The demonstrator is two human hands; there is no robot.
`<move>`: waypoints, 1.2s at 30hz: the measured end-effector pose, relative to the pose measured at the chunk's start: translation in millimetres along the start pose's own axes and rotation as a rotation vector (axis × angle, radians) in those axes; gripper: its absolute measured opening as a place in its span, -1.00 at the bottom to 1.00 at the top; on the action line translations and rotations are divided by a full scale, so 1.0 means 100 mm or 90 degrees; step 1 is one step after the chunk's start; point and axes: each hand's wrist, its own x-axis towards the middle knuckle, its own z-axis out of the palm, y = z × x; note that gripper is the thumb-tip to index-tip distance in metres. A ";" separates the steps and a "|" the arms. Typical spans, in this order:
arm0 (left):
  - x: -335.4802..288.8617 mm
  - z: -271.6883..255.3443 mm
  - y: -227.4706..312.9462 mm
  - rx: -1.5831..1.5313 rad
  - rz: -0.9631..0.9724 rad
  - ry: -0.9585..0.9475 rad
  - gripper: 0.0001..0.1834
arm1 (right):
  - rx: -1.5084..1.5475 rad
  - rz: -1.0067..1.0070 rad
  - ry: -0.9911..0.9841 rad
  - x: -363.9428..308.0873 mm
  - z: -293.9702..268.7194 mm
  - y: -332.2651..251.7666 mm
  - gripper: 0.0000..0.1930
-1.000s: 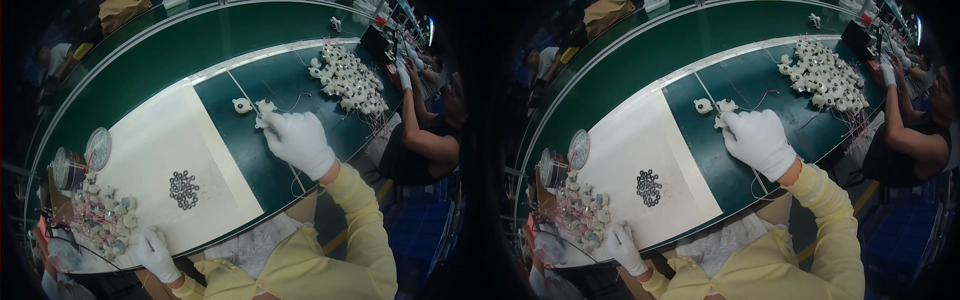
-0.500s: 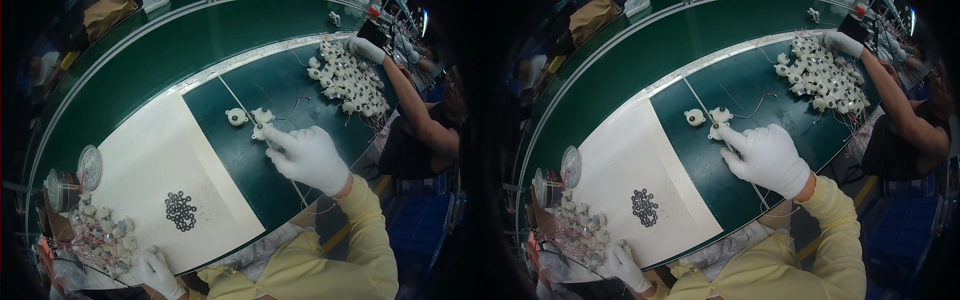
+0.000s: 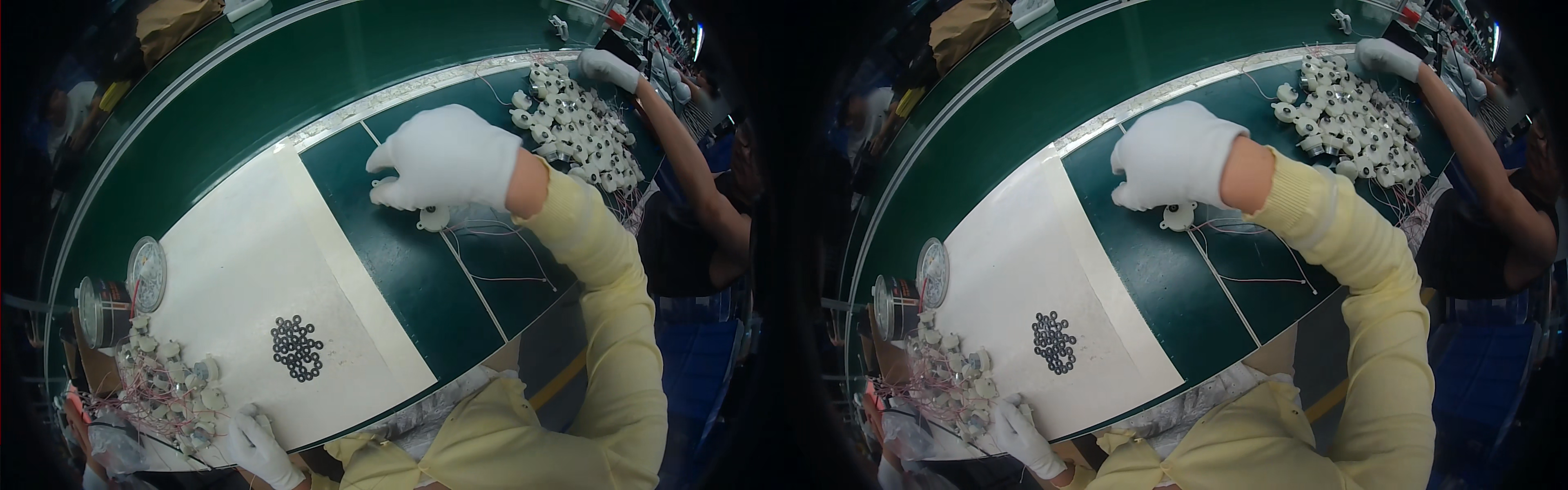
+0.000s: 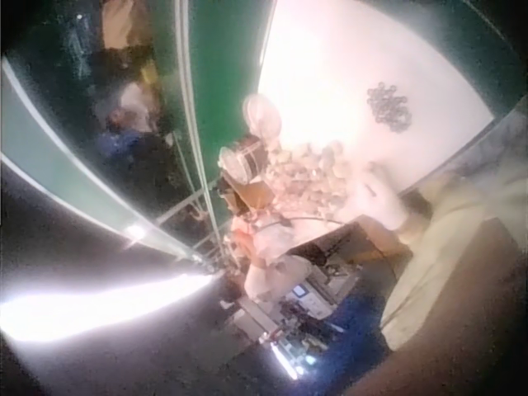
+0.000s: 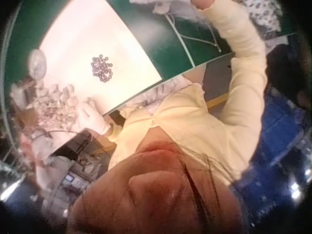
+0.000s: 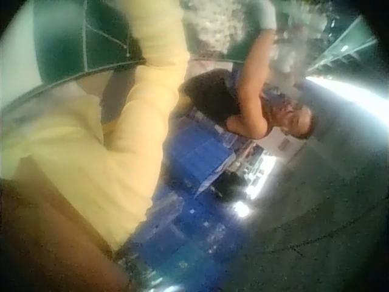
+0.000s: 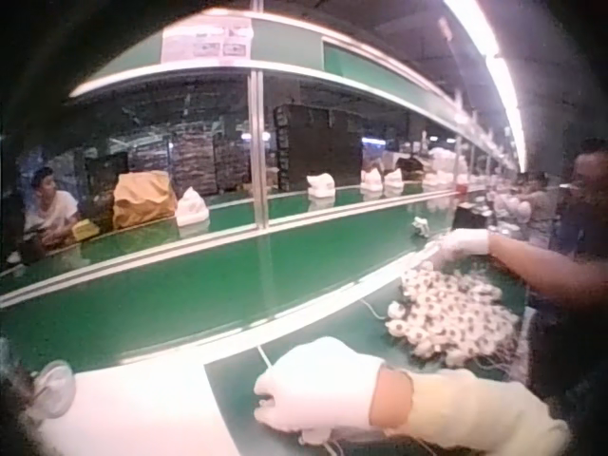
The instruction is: The person assembles small white cylindrical electronic components by inserting metal rings into their ends. They pick up a component, insert a ring, and place the finished unit on the table. The process is repeated continuously with components and rings arranged on the work surface.
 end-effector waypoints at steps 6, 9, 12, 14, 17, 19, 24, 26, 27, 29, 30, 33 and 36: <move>0.02 0.04 -0.29 -0.088 -0.018 0.035 -0.62 | -0.049 0.012 -0.149 0.14 -0.02 0.03 -0.60; 0.02 0.03 -0.34 -0.119 -0.016 0.017 -0.62 | -0.003 0.024 -0.149 0.03 -0.03 0.12 -0.58; 0.02 0.00 -0.33 -0.099 -0.011 -0.001 -0.62 | 0.090 0.034 -0.081 -0.10 -0.07 0.18 -0.50; -0.03 -0.01 -0.14 -0.062 -0.023 -0.011 -0.62 | 0.274 0.049 -0.006 -0.18 -0.06 0.26 -0.44; 0.03 0.12 -0.12 -0.035 0.077 0.077 -0.64 | 0.483 0.077 0.150 -0.45 0.08 0.43 -0.36; 0.04 0.11 -0.15 -0.023 0.086 0.072 -0.65 | 0.702 0.181 0.044 -0.69 -0.03 0.46 -0.34; 0.03 0.10 -0.11 -0.011 0.107 0.074 -0.67 | 0.571 0.045 0.083 -1.07 0.24 0.36 -0.59; 0.04 0.14 -0.13 -0.025 0.128 0.094 -0.67 | 0.589 0.112 -0.075 -1.21 0.20 0.21 -0.52; 0.02 0.14 -0.12 -0.023 0.117 0.093 -0.67 | 0.539 0.109 -0.124 -1.25 0.14 0.09 -0.49; 0.03 0.13 -0.04 -0.026 0.099 0.082 -0.68 | 0.339 -0.066 -0.005 -1.30 0.37 0.03 -0.49; 0.04 0.12 -0.02 -0.027 0.107 0.073 -0.68 | 0.242 -0.118 0.044 -1.32 0.43 -0.02 -0.48; 0.05 0.11 0.02 -0.020 0.125 0.064 -0.69 | 0.130 -0.210 0.191 -1.25 0.68 -0.14 -0.55; 0.05 0.10 -0.01 0.014 0.144 0.072 -0.74 | 0.024 -0.234 0.241 -1.17 0.90 -0.26 -0.61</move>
